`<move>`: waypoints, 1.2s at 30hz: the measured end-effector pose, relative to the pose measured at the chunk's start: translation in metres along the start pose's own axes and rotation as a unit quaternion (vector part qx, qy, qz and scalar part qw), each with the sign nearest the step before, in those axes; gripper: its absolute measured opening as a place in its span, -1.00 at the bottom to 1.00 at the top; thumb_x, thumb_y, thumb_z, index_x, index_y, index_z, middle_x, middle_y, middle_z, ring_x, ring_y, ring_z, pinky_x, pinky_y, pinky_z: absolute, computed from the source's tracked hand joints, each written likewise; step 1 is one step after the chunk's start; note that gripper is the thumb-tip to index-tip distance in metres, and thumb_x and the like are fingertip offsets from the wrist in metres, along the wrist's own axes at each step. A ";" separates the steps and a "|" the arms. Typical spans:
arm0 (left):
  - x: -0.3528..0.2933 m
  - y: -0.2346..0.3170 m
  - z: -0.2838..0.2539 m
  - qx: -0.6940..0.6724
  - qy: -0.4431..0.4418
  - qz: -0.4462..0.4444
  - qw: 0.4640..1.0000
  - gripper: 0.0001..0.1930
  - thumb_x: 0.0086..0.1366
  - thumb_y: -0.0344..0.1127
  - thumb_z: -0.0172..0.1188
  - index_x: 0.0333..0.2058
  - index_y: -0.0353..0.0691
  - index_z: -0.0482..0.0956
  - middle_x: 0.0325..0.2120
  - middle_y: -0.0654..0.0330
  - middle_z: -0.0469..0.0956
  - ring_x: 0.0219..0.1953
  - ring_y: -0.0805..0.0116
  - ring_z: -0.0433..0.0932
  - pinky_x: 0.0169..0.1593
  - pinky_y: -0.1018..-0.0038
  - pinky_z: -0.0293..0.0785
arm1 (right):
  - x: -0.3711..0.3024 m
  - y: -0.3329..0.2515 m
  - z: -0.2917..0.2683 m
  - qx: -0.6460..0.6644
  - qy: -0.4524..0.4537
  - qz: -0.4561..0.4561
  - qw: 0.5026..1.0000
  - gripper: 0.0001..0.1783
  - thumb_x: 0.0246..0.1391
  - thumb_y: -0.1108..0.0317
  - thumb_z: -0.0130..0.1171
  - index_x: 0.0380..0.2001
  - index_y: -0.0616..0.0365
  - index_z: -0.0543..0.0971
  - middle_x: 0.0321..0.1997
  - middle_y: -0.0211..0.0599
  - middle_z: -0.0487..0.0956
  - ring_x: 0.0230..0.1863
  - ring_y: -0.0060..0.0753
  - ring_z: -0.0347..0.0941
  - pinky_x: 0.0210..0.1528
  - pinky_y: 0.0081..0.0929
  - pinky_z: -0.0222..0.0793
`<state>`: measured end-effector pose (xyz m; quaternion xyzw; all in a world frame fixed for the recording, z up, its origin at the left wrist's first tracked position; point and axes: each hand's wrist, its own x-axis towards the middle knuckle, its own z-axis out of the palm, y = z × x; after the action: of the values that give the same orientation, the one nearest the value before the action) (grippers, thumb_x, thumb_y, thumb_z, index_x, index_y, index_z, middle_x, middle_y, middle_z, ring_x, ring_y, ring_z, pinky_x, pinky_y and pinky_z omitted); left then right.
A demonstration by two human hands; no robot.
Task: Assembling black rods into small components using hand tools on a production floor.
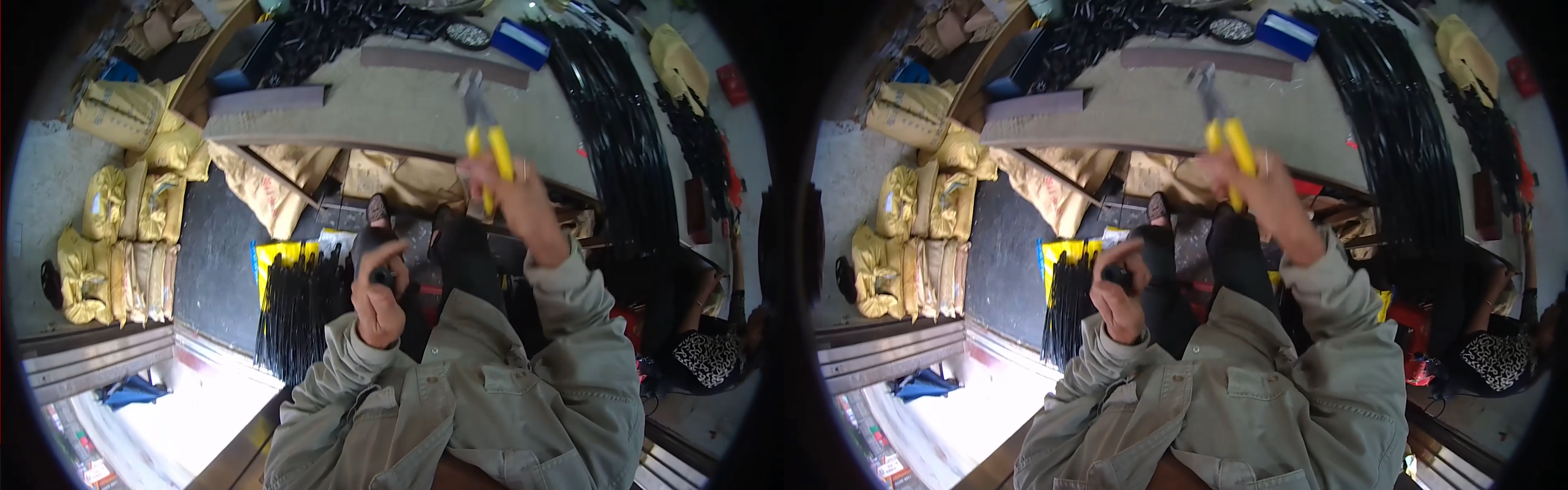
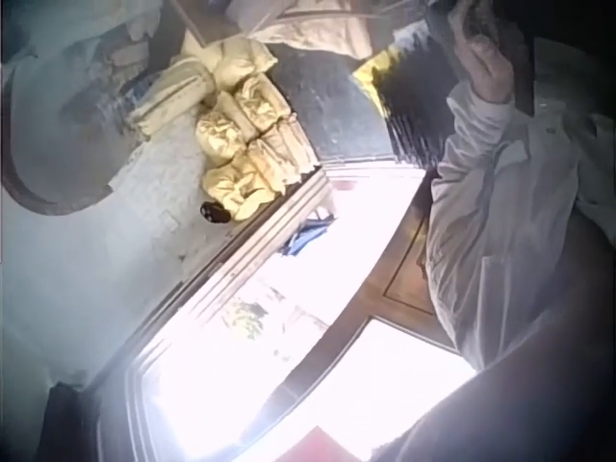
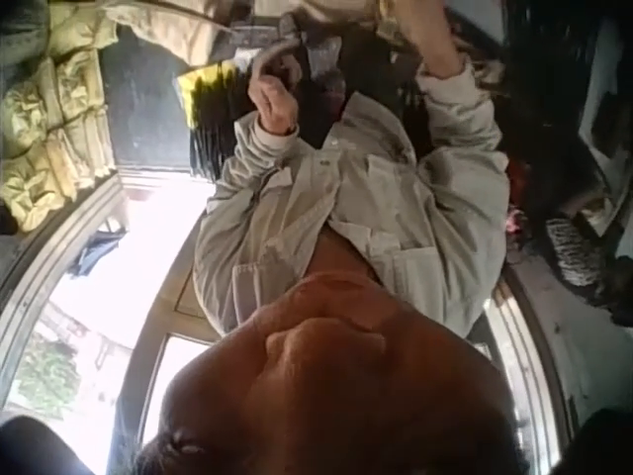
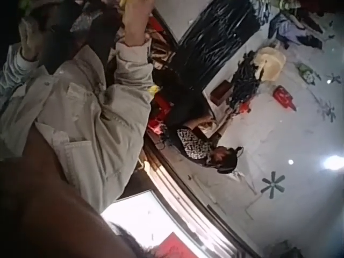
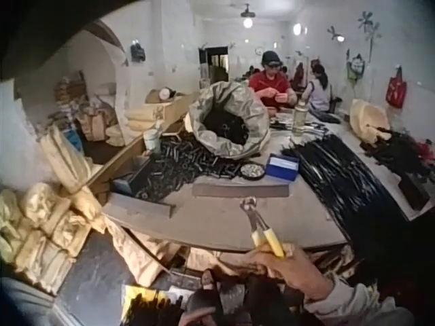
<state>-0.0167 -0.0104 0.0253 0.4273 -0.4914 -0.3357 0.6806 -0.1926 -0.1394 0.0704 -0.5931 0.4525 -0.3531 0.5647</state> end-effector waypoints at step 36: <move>0.044 0.011 -0.010 -0.075 -0.056 -0.127 0.987 -0.34 0.24 0.21 -0.34 -0.24 -0.40 0.38 -0.69 0.28 0.28 -0.66 0.59 0.19 -0.56 0.65 0.08 | 0.026 -0.008 0.052 0.226 -0.023 -0.182 0.957 -0.84 0.00 0.40 0.09 -0.56 0.26 0.43 -0.31 -0.16 0.37 -0.48 -0.50 0.28 -0.41 -0.62 0.21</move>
<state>0.0059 -0.0417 0.0508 0.4150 -0.4439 -0.4789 0.6336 -0.1348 -0.1458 0.0698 -0.5297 0.2324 -0.5295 0.6205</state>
